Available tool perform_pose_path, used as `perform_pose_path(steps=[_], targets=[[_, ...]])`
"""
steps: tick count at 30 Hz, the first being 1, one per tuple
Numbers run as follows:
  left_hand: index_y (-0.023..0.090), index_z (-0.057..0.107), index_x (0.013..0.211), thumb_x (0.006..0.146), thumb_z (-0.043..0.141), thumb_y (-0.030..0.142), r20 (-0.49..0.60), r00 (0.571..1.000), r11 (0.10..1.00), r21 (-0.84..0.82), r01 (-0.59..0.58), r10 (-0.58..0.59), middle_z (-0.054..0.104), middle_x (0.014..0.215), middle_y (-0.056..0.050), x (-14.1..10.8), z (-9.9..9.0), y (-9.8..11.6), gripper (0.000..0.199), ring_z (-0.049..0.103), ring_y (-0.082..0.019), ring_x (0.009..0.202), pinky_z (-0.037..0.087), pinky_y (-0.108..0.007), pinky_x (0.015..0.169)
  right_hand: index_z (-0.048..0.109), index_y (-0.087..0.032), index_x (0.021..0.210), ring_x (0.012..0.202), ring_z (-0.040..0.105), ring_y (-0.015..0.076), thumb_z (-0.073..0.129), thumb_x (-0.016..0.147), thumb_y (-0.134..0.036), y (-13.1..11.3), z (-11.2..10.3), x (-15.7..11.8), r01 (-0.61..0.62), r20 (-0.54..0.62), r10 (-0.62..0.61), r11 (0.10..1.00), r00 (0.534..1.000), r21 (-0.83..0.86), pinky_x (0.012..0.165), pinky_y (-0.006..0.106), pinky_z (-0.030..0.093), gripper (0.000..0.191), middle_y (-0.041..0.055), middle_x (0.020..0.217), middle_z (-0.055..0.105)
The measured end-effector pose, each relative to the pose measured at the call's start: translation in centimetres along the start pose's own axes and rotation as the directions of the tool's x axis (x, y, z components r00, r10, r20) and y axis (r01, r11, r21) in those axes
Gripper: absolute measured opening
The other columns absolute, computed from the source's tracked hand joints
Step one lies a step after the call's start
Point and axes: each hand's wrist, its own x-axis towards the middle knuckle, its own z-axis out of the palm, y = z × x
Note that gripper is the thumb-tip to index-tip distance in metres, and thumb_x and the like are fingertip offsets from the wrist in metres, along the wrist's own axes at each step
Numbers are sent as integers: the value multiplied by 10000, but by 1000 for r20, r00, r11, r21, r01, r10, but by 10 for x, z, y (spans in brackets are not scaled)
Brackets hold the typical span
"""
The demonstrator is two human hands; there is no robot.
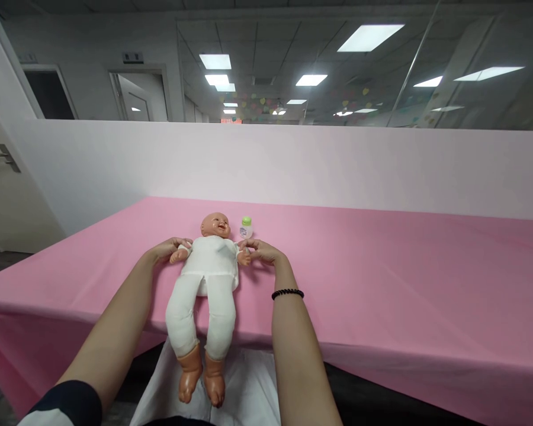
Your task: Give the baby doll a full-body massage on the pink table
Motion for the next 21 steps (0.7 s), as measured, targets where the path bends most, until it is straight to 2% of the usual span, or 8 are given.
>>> perform_pose_path(steps=[2, 5, 10, 12, 15, 17, 19, 21], targets=[[187, 764, 728, 441, 633, 36, 70, 998, 999, 41, -6, 3, 674, 1149, -92, -2, -2, 1, 350, 647, -262, 1001, 552, -319, 767, 656, -174, 829, 761, 565, 122, 679, 506, -69, 0, 1, 0, -57, 40, 59, 997, 997, -51, 619, 246, 489, 341, 77, 1253, 574], [198, 755, 657, 412, 572, 19, 119, 993, 995, 100, -21, 9, 632, 1219, -91, -6, -4, 4, 354, 614, -305, 1089, 567, -337, 765, 660, -175, 796, 762, 571, 138, 620, 487, -58, 1, 1, 1, -86, 58, 94, 988, 994, -126, 562, 233, 476, 333, 75, 1195, 587], [207, 758, 648, 451, 603, 50, 197, 980, 983, 184, -27, -10, 609, 1254, -76, -9, -5, 8, 296, 596, -320, 1142, 563, -369, 857, 706, -170, 741, 1010, 568, 218, 561, 493, -66, 2, -1, 4, -24, 87, 54, 950, 995, -313, 600, 216, 480, 305, 84, 1266, 536], [217, 769, 668, 462, 627, 53, 212, 977, 977, 210, -46, 0, 611, 1251, -71, -9, -6, 8, 299, 586, -315, 1165, 542, -370, 911, 714, -173, 740, 1041, 559, 230, 552, 495, -67, 2, -1, 4, -20, 98, 56, 941, 994, -339, 599, 208, 476, 313, 83, 1273, 525], [220, 785, 738, 470, 676, 40, 233, 972, 979, 191, -77, 31, 634, 1220, -75, -10, -6, 8, 341, 588, -297, 1166, 517, -352, 939, 709, -176, 752, 1003, 565, 216, 566, 502, -75, 2, -2, 3, -20, 105, 56, 948, 993, -319, 587, 203, 467, 305, 78, 1262, 533], [215, 785, 849, 501, 737, 60, 225, 973, 993, 98, -69, 45, 669, 1149, -82, -11, -6, 7, 384, 627, -270, 1079, 522, -339, 894, 690, -178, 778, 908, 575, 183, 591, 512, -80, 3, -4, 2, -30, 107, 60, 965, 992, -261, 582, 212, 461, 300, 71, 1211, 565], [210, 754, 978, 575, 802, 133, 197, 978, 998, -20, -65, 68, 693, 1079, -83, -12, -6, 6, 413, 651, -241, 994, 522, -334, 871, 671, -185, 843, 800, 568, 146, 619, 530, -86, 4, -5, 1, -39, 88, 55, 985, 995, -169, 599, 228, 459, 333, 53, 1109, 601], [216, 702, 1089, 673, 828, 245, 151, 982, 989, -113, -93, 110, 695, 1090, -84, -10, -5, 3, 436, 651, -231, 996, 511, -340, 901, 647, -189, 901, 768, 561, 133, 660, 561, -97, 4, -5, -1, -7, 46, 11, 997, 999, -81, 658, 248, 471, 353, 32, 1010, 613]])
